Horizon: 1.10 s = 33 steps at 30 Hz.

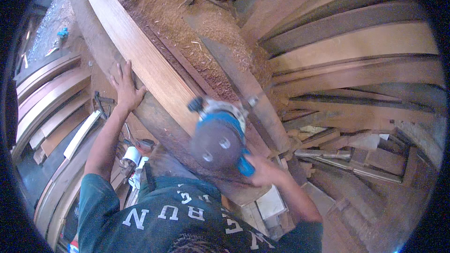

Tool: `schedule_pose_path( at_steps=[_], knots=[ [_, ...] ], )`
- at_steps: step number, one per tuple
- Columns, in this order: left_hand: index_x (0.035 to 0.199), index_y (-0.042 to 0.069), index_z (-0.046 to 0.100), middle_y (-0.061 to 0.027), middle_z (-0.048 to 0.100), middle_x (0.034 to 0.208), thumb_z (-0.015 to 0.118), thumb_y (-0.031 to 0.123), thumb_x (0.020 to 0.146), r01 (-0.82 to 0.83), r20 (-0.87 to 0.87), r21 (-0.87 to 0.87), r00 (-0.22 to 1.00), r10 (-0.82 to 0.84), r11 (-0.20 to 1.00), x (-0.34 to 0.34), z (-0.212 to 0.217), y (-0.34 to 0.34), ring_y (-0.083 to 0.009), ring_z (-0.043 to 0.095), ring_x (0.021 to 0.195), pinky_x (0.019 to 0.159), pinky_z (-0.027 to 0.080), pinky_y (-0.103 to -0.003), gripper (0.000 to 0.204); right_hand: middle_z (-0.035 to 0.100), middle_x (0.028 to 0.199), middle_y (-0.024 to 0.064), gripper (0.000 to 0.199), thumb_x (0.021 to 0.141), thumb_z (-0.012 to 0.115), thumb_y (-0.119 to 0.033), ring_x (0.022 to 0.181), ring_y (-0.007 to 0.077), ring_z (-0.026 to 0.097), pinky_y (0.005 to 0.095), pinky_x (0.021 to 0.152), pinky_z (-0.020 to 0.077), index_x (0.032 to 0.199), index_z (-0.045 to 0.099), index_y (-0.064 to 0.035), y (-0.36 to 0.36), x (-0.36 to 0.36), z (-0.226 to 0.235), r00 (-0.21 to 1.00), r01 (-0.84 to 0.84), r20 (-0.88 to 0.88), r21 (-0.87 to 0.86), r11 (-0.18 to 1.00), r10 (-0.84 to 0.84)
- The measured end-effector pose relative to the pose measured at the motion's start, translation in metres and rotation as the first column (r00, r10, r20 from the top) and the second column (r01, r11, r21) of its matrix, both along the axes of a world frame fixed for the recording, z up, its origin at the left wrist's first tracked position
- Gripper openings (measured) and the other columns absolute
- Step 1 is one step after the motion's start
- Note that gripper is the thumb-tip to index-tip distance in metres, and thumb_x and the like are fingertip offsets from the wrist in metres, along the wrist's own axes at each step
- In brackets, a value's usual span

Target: The person uses a handheld electric router to smooth and shape the edges of a long wooden plank. They guide the tool along the length of the wood, creating a groove and removing material. The person flips the plank over to work on the other side.

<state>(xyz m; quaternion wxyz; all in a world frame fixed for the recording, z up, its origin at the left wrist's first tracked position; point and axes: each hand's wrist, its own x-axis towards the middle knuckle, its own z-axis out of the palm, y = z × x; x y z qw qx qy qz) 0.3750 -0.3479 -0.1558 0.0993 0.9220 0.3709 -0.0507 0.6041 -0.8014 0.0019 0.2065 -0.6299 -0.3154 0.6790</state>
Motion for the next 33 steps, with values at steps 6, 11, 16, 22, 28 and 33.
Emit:
schedule_pose_path(
  at_steps=[6, 11, 16, 22, 28, 33],
  knots=[
    [0.168, 0.013, 0.009, -0.0131, 0.021, 0.174, 0.083, 0.045, 0.079, 0.005, 0.032, -0.007, 0.999, -0.004, 1.000, -0.006, -0.008, 0.004, -0.0431, 0.003, 0.162, 0.123, 0.000, -0.071, 0.120, 0.065, 0.138, 0.0178, 0.054, 0.080, 0.086, -0.020, 0.125, 0.0325, 0.062, 0.0445, 0.107, 0.0479, 0.129, 0.067, -0.0088, -0.069, -0.008, -0.029, 0.999, 0.034, 0.033, 0.217, 0.976, -0.042],
    [0.168, 0.013, 0.008, -0.0139, 0.019, 0.174, 0.082, 0.045, 0.081, -0.016, 0.031, -0.036, 0.999, 0.017, 0.999, -0.003, -0.007, 0.001, -0.0437, 0.002, 0.162, 0.123, -0.001, -0.071, 0.119, 0.068, 0.134, 0.0170, 0.055, 0.080, 0.088, -0.024, 0.120, 0.0317, 0.065, 0.0435, 0.105, 0.0495, 0.128, 0.067, -0.0073, -0.074, -0.009, -0.071, 0.986, 0.081, -0.156, 0.121, 0.989, -0.062],
    [0.168, 0.013, 0.008, -0.0133, 0.020, 0.174, 0.083, 0.043, 0.081, -0.005, 0.038, -0.008, 0.999, 0.005, 1.000, -0.007, -0.009, 0.001, -0.0428, 0.002, 0.162, 0.123, -0.002, -0.071, 0.119, 0.065, 0.138, 0.0181, 0.063, 0.081, 0.088, -0.027, 0.122, 0.0329, 0.063, 0.0438, 0.108, 0.0479, 0.135, 0.063, -0.0068, -0.041, 0.002, -0.045, 0.997, 0.080, -0.016, 0.239, 0.968, -0.079],
    [0.168, 0.014, 0.007, -0.0125, 0.020, 0.174, 0.083, 0.043, 0.080, -0.017, 0.030, -0.024, 0.999, 0.018, 1.000, -0.003, -0.007, 0.001, -0.0423, 0.001, 0.162, 0.124, -0.003, -0.070, 0.121, 0.048, 0.155, 0.0227, 0.073, 0.081, 0.085, -0.024, 0.141, 0.0381, 0.049, 0.0449, 0.119, 0.0390, 0.144, 0.056, -0.0059, -0.027, 0.006, -0.046, 0.994, -0.041, 0.113, 0.368, 0.929, -0.001],
    [0.168, 0.014, 0.006, -0.0128, 0.020, 0.174, 0.084, 0.042, 0.080, 0.003, 0.045, -0.003, 0.999, -0.003, 1.000, -0.005, -0.007, 0.001, -0.0422, 0.001, 0.162, 0.124, -0.003, -0.070, 0.121, 0.058, 0.139, 0.0254, 0.059, 0.075, 0.076, -0.015, 0.132, 0.0429, 0.052, 0.0479, 0.112, 0.0428, 0.131, 0.062, -0.0032, -0.005, 0.008, -0.042, 0.986, -0.051, 0.166, 0.274, 0.961, 0.005],
    [0.168, 0.014, 0.007, -0.0132, 0.020, 0.174, 0.084, 0.041, 0.079, 0.004, 0.042, -0.005, 0.999, -0.004, 1.000, -0.005, -0.007, 0.001, -0.0419, 0.001, 0.162, 0.124, -0.003, -0.070, 0.120, 0.069, 0.096, 0.0213, 0.035, 0.076, 0.077, -0.015, 0.096, 0.0383, 0.067, 0.0475, 0.085, 0.0520, 0.105, 0.063, -0.0017, 0.013, 0.009, -0.060, 0.996, -0.052, 0.086, 0.178, 0.983, 0.038]
  ],
)
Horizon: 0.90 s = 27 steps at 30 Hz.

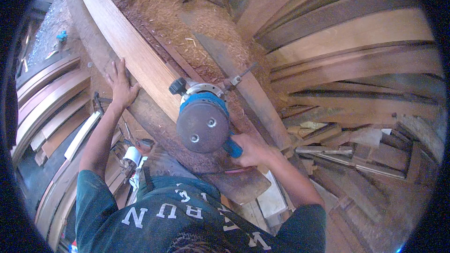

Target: The person uses a handheld electric router to smooth and shape the edges of a long wooden plank. They guide the tool along the length of the wood, creating a groove and removing material. The person flips the plank over to work on the other side.

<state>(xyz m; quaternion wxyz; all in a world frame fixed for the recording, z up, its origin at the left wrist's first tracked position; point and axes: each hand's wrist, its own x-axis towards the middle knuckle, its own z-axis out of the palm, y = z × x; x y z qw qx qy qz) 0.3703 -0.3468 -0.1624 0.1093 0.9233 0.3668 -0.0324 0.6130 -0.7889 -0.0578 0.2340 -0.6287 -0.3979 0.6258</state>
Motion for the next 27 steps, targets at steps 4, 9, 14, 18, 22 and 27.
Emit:
schedule_pose_path(
  at_steps=[4, 9, 14, 18, 22, 27],
  knots=[
    [0.168, 0.014, 0.008, -0.0134, 0.021, 0.174, 0.084, 0.041, 0.080, -0.016, -0.019, -0.020, 1.000, 0.016, 1.000, 0.005, 0.003, -0.001, -0.0415, 0.002, 0.162, 0.123, -0.002, -0.071, 0.119, 0.070, 0.087, 0.0186, 0.032, 0.076, 0.076, -0.016, 0.080, 0.0363, 0.067, 0.0450, 0.075, 0.0529, 0.101, 0.062, -0.0012, 0.028, -0.003, -0.005, 0.993, 0.079, 0.075, 0.124, 0.989, -0.089],
    [0.169, 0.014, 0.009, -0.0150, 0.022, 0.173, 0.082, 0.046, 0.080, 0.004, -0.040, 0.018, 0.999, -0.003, 1.000, -0.002, -0.007, 0.002, -0.0416, 0.002, 0.162, 0.123, -0.001, -0.072, 0.119, 0.066, 0.088, 0.0127, 0.037, 0.074, 0.078, -0.012, 0.082, 0.0245, 0.064, 0.0408, 0.076, 0.0526, 0.107, 0.062, -0.0021, 0.116, 0.011, 0.008, 0.996, 0.085, -0.017, 0.081, 0.993, -0.084],
    [0.168, 0.013, 0.011, -0.0167, 0.022, 0.173, 0.083, 0.050, 0.079, 0.016, -0.012, 0.027, 1.000, -0.015, 1.000, -0.001, -0.012, 0.005, -0.0421, 0.003, 0.162, 0.123, 0.000, -0.072, 0.120, 0.070, 0.092, 0.0125, 0.041, 0.070, 0.075, -0.010, 0.085, 0.0234, 0.066, 0.0395, 0.080, 0.0542, 0.108, 0.063, -0.0011, 0.224, 0.010, -0.036, 0.987, 0.155, -0.003, 0.334, 0.930, -0.164],
    [0.168, 0.012, 0.013, -0.0173, 0.023, 0.173, 0.082, 0.053, 0.079, -0.002, 0.024, 0.023, 1.000, 0.001, 1.000, 0.005, 0.001, -0.001, -0.0427, 0.004, 0.162, 0.123, 0.001, -0.072, 0.120, 0.070, 0.093, 0.0126, 0.046, 0.068, 0.076, -0.012, 0.086, 0.0227, 0.065, 0.0386, 0.081, 0.0545, 0.111, 0.063, -0.0006, 0.292, 0.022, -0.030, 0.985, 0.125, 0.063, 0.363, 0.924, -0.158],
    [0.168, 0.012, 0.014, -0.0169, 0.022, 0.173, 0.082, 0.053, 0.079, 0.010, 0.030, 0.052, 0.999, -0.011, 0.999, -0.003, -0.012, 0.003, -0.0419, 0.005, 0.162, 0.123, 0.000, -0.071, 0.119, 0.070, 0.092, 0.0124, 0.048, 0.068, 0.076, -0.012, 0.085, 0.0237, 0.064, 0.0388, 0.081, 0.0546, 0.113, 0.062, -0.0007, 0.269, 0.014, -0.032, 0.984, 0.143, 0.048, 0.369, 0.918, -0.173],
    [0.168, 0.011, 0.014, -0.0161, 0.021, 0.173, 0.082, 0.050, 0.080, 0.029, -0.095, 0.057, 0.995, -0.023, 0.998, -0.009, -0.021, 0.008, -0.0409, 0.006, 0.162, 0.123, -0.002, -0.071, 0.118, 0.064, 0.104, 0.0201, 0.046, 0.072, 0.074, -0.011, 0.096, 0.0308, 0.064, 0.0436, 0.086, 0.0524, 0.114, 0.060, -0.0004, 0.143, 0.002, -0.025, 0.986, 0.170, -0.038, 0.245, 0.955, -0.165]
  ],
)
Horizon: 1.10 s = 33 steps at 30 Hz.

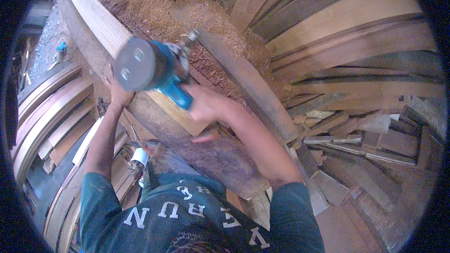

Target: The person uses a handheld electric router to smooth and shape the edges of a long wooden plank. They guide the tool along the length of the wood, creating a groove and removing material. The person flips the plank over to work on the other side.

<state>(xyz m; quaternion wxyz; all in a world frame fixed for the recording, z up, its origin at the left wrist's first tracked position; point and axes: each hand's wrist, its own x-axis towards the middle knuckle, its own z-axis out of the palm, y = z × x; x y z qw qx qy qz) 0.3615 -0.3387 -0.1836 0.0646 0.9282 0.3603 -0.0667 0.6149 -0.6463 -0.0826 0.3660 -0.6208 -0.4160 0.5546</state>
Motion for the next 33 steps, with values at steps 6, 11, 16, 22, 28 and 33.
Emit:
schedule_pose_path(
  at_steps=[6, 11, 16, 22, 28, 33],
  knots=[
    [0.168, 0.011, 0.013, -0.0163, 0.021, 0.174, 0.083, 0.044, 0.079, -0.052, 0.112, -0.064, 0.992, 0.059, 0.997, 0.005, 0.016, -0.008, -0.0416, 0.005, 0.162, 0.124, -0.003, -0.070, 0.118, 0.070, 0.106, 0.0250, 0.052, 0.076, 0.082, -0.024, 0.106, 0.0402, 0.068, 0.0456, 0.098, 0.0533, 0.120, 0.064, -0.0020, -0.157, 0.002, 0.039, 0.955, -0.292, -0.067, -0.397, 0.870, 0.290],
    [0.167, 0.011, 0.012, -0.0171, 0.025, 0.172, 0.083, 0.045, 0.078, -0.033, 0.118, -0.051, 0.992, 0.039, 0.998, 0.011, 0.017, -0.008, -0.0426, 0.005, 0.162, 0.124, -0.003, -0.070, 0.119, 0.074, 0.114, 0.0206, 0.050, 0.079, 0.082, -0.023, 0.107, 0.0350, 0.070, 0.0439, 0.098, 0.0534, 0.123, 0.068, -0.0028, -0.238, -0.020, 0.035, 0.994, -0.074, -0.099, -0.234, 0.969, 0.052],
    [0.167, 0.011, 0.014, -0.0164, 0.025, 0.172, 0.085, 0.044, 0.076, -0.021, 0.138, -0.046, 0.990, 0.027, 0.999, 0.006, 0.018, -0.006, -0.0441, 0.006, 0.161, 0.124, -0.002, -0.070, 0.121, 0.074, 0.111, 0.0195, 0.049, 0.078, 0.082, -0.020, 0.104, 0.0339, 0.070, 0.0444, 0.095, 0.0537, 0.121, 0.068, -0.0020, -0.200, -0.010, 0.043, 0.992, -0.096, -0.100, -0.219, 0.971, 0.075],
    [0.167, 0.009, 0.015, -0.0156, 0.026, 0.172, 0.087, 0.045, 0.074, -0.025, 0.080, -0.062, 0.996, 0.030, 0.998, 0.009, 0.026, -0.005, -0.0442, 0.005, 0.161, 0.123, -0.002, -0.072, 0.123, 0.071, 0.105, 0.0158, 0.046, 0.075, 0.081, -0.017, 0.098, 0.0312, 0.067, 0.0437, 0.090, 0.0532, 0.117, 0.065, -0.0038, -0.135, -0.004, 0.030, 0.991, -0.130, -0.010, -0.207, 0.970, 0.131],
    [0.166, 0.007, 0.017, -0.0159, 0.021, 0.173, 0.086, 0.053, 0.072, -0.030, -0.053, -0.098, 0.998, 0.025, 0.995, 0.017, 0.038, -0.004, -0.0448, -0.001, 0.161, 0.121, 0.000, -0.076, 0.126, 0.057, 0.078, 0.0005, 0.028, 0.072, 0.077, -0.010, 0.073, 0.0152, 0.057, 0.0332, 0.070, 0.0490, 0.091, 0.057, -0.0050, 0.009, 0.010, 0.019, 0.995, -0.085, -0.068, -0.307, 0.948, 0.067],
    [0.164, 0.008, 0.028, -0.0173, 0.019, 0.173, 0.082, 0.064, 0.071, -0.056, -0.144, -0.196, 0.989, 0.028, 0.979, 0.023, 0.051, 0.001, -0.0469, -0.002, 0.160, 0.118, 0.001, -0.079, 0.121, 0.057, 0.078, -0.0031, 0.026, 0.072, 0.077, -0.010, 0.073, 0.0111, 0.054, 0.0312, 0.069, 0.0478, 0.090, 0.059, -0.0069, 0.142, 0.020, 0.012, 0.990, -0.006, -0.138, -0.207, 0.978, -0.023]
  ],
)
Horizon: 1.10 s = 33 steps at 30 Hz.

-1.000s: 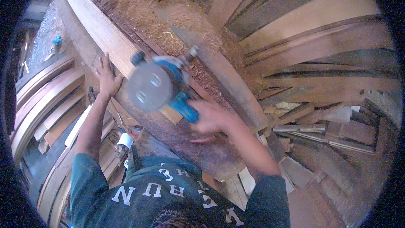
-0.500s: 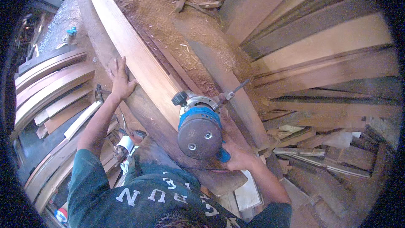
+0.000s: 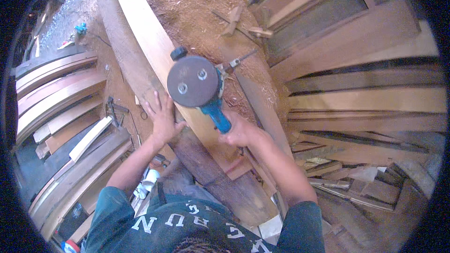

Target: The person uses a handheld electric router to smooth and shape the edges of a long wooden plank. They guide the tool along the length of the wood, creating a groove and removing material. The person flips the plank over to work on the other side.

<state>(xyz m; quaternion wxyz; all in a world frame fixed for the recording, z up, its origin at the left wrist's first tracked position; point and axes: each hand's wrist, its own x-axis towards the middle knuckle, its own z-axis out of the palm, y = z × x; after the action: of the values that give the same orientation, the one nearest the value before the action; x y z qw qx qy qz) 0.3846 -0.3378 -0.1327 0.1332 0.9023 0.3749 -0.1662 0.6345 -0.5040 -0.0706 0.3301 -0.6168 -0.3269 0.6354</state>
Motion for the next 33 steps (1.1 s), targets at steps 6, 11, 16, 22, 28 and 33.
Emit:
schedule_pose_path(
  at_steps=[6, 11, 16, 22, 28, 33],
  knots=[
    [0.157, 0.003, 0.041, -0.0203, 0.028, 0.169, 0.081, 0.065, 0.070, -0.008, 0.138, -0.101, 0.990, 0.022, 0.995, -0.003, 0.000, 0.006, -0.0474, 0.004, 0.160, 0.117, -0.001, -0.080, 0.114, 0.056, 0.078, -0.0050, 0.027, 0.070, 0.077, -0.011, 0.072, 0.0093, 0.052, 0.0297, 0.067, 0.0465, 0.090, 0.060, -0.0089, 0.164, 0.018, -0.024, 0.998, -0.020, 0.061, 0.123, 0.992, 0.012],
    [0.156, 0.005, 0.044, -0.0191, 0.026, 0.170, 0.071, 0.074, 0.075, 0.069, 0.022, -0.106, 0.997, -0.067, 0.992, -0.009, -0.011, 0.009, -0.0447, 0.010, 0.160, 0.116, 0.003, -0.082, 0.110, 0.062, 0.086, -0.0007, 0.045, 0.065, 0.078, -0.014, 0.080, 0.0160, 0.058, 0.0359, 0.074, 0.0508, 0.107, 0.063, -0.0067, 0.309, 0.033, -0.022, 0.987, -0.052, 0.161, 0.268, 0.962, 0.009],
    [0.157, -0.001, 0.039, -0.0208, 0.033, 0.167, 0.076, 0.062, 0.081, -0.015, 0.201, -0.212, 0.978, 0.058, 0.977, -0.023, -0.018, 0.017, -0.0419, 0.018, 0.159, 0.119, 0.003, -0.078, 0.105, 0.062, 0.091, 0.0000, 0.048, 0.066, 0.077, -0.015, 0.085, 0.0166, 0.057, 0.0364, 0.078, 0.0507, 0.111, 0.064, -0.0068, 0.338, 0.030, -0.023, 0.982, -0.073, 0.186, 0.277, 0.958, 0.021],
    [0.166, 0.011, 0.026, -0.0197, 0.021, 0.173, 0.065, 0.046, 0.096, -0.041, 0.541, 0.069, 0.841, -0.002, 0.997, -0.042, -0.024, 0.187, -0.0463, 0.010, 0.160, 0.119, 0.005, -0.078, 0.087, 0.050, 0.084, -0.0047, 0.039, 0.067, 0.075, -0.009, 0.079, 0.0126, 0.049, 0.0336, 0.071, 0.0459, 0.100, 0.055, -0.0104, 0.197, 0.020, -0.010, 1.000, -0.001, 0.009, -0.009, 1.000, 0.001],
    [0.167, 0.026, 0.028, -0.0156, -0.002, 0.177, 0.047, 0.080, 0.094, -0.569, 0.306, -0.132, 0.755, 0.579, 0.812, 0.009, -0.057, 0.444, -0.0535, -0.011, 0.157, 0.116, 0.009, -0.081, 0.093, 0.062, 0.087, 0.0004, 0.032, 0.072, 0.077, -0.006, 0.081, 0.0147, 0.058, 0.0345, 0.074, 0.0509, 0.100, 0.061, -0.0081, 0.095, 0.010, 0.006, 0.991, -0.091, 0.086, -0.124, 0.988, 0.102],
    [0.165, 0.039, 0.030, -0.0111, -0.011, 0.177, 0.053, 0.090, 0.083, -0.590, 0.138, -0.253, 0.763, 0.632, 0.767, 0.065, -0.017, 0.419, -0.0566, -0.022, 0.153, 0.112, 0.007, -0.086, 0.099, 0.066, 0.092, 0.0023, 0.036, 0.072, 0.079, -0.005, 0.086, 0.0166, 0.062, 0.0355, 0.081, 0.0522, 0.104, 0.062, -0.0067, 0.107, 0.013, -0.001, 0.995, -0.044, 0.081, -0.170, 0.985, 0.058]
  ],
)
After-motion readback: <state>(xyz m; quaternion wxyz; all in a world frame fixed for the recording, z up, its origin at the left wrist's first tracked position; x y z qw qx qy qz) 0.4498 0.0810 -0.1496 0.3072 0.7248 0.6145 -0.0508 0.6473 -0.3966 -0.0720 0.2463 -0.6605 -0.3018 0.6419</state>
